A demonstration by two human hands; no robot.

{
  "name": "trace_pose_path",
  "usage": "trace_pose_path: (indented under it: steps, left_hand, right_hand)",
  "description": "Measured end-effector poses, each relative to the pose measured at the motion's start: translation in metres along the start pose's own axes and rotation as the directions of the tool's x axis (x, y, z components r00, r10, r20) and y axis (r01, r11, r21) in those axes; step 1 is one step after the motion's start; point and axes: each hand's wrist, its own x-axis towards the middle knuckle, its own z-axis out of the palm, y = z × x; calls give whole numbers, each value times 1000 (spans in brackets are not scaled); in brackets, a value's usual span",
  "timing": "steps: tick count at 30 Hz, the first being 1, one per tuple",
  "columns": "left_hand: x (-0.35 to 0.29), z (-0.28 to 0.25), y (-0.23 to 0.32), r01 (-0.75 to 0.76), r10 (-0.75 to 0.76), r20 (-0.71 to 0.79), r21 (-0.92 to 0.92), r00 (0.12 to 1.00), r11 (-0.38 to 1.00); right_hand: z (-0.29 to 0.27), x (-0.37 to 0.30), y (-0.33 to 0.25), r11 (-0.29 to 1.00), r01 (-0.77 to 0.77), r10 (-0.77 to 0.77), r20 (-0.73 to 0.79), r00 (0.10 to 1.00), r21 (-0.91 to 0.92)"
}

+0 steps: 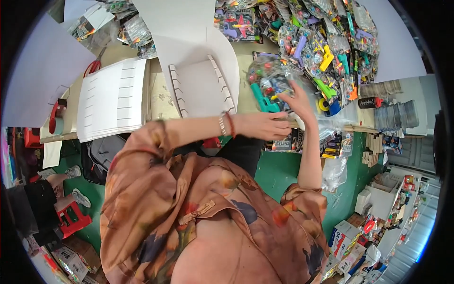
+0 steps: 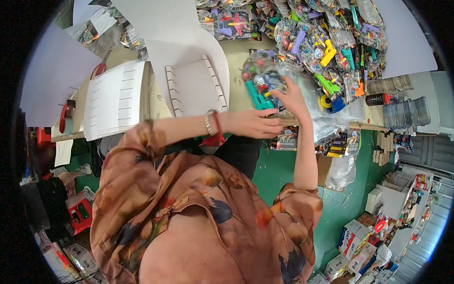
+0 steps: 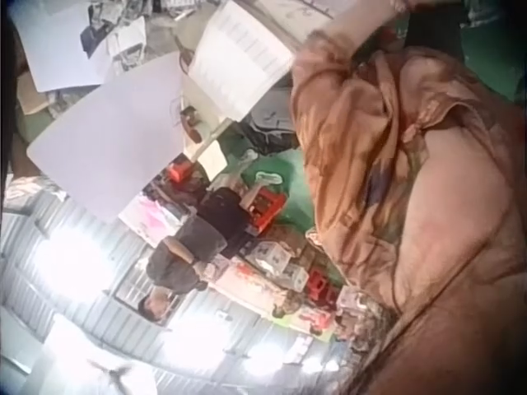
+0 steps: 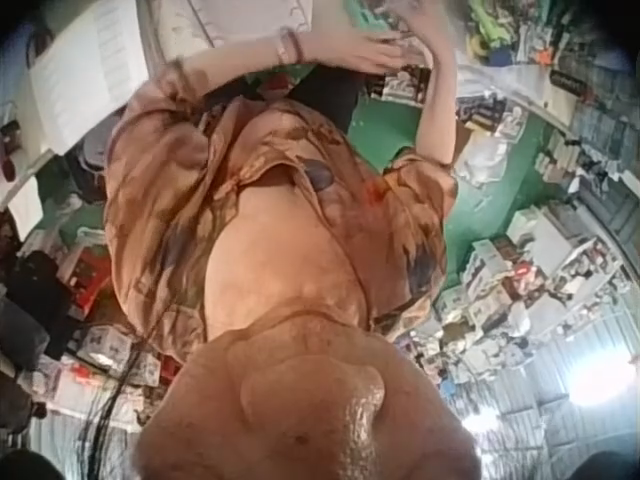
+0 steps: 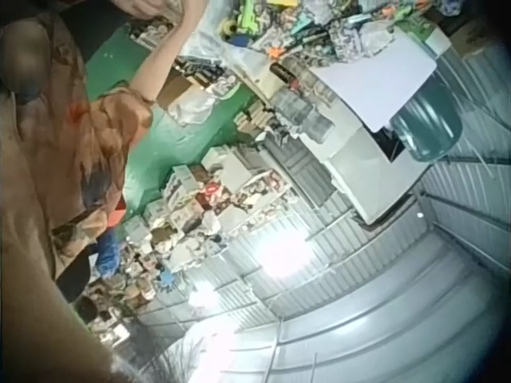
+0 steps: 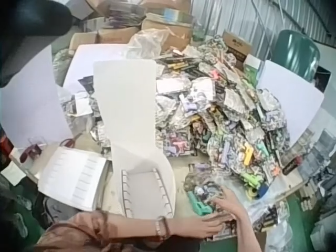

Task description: Pack toy items into cardboard display boxes and plastic bags.

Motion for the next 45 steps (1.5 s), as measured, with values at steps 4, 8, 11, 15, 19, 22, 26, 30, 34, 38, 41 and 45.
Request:
trace_pose_path:
  steps: [4, 8, 11, 15, 19, 22, 26, 30, 34, 38, 41, 45]
  left_hand:
    - [-26, -33, 37, 697, -901, 2, -634, 434, 335]
    - [-31, -10, 29, 238, -967, 246, -945, 69, -224]
    - [-42, -13, 11, 393, -944, 329, -868, 1, -302]
    - [-46, -22, 15, 686, -926, 58, -689, 374, 234]
    - [-45, 6, 36, 757, -881, 165, -595, 444, 270]
    - [-34, 25, 41, 672, -889, -80, -626, 451, 397]
    - [-44, 41, 44, 567, -954, -111, -783, 278, 256]
    - [-32, 35, 39, 524, -982, -68, -838, 177, 153]
    - [-50, 38, 43, 665, -980, -154, -720, 124, 197]
    - [-49, 15, 49, 564, -946, -211, -763, 246, 317]
    - [-44, -41, 41, 574, -881, -264, -679, 392, 458]
    - [-69, -60, 2, 434, -869, -489, -802, -80, 411]
  right_hand:
    - [-3, -32, 3, 600, -133, 324, -87, 942, 789]
    - [57, -55, -3, 120, 43, 444, -92, 891, 992]
    - [92, -70, -11, 1, 85, 401, -79, 913, 996]
    - [63, -91, 33, 150, 210, 348, -250, 904, 966]
    - [34, -89, 40, 659, 44, 214, -243, 946, 751]
    - [41, -94, 69, 869, -7, 97, -157, 983, 495]
    - [58, -102, 70, 828, 29, 153, -277, 949, 559]
    - [73, -99, 86, 814, -15, 286, -378, 881, 580]
    - [91, -95, 80, 812, 16, 249, -371, 894, 584]
    - [75, -91, 52, 762, 51, 286, -406, 868, 645]
    - [41, -81, 32, 812, 355, 7, -616, 788, 464]
    - [-1, -9, -107, 859, 434, -282, -457, 844, 271]
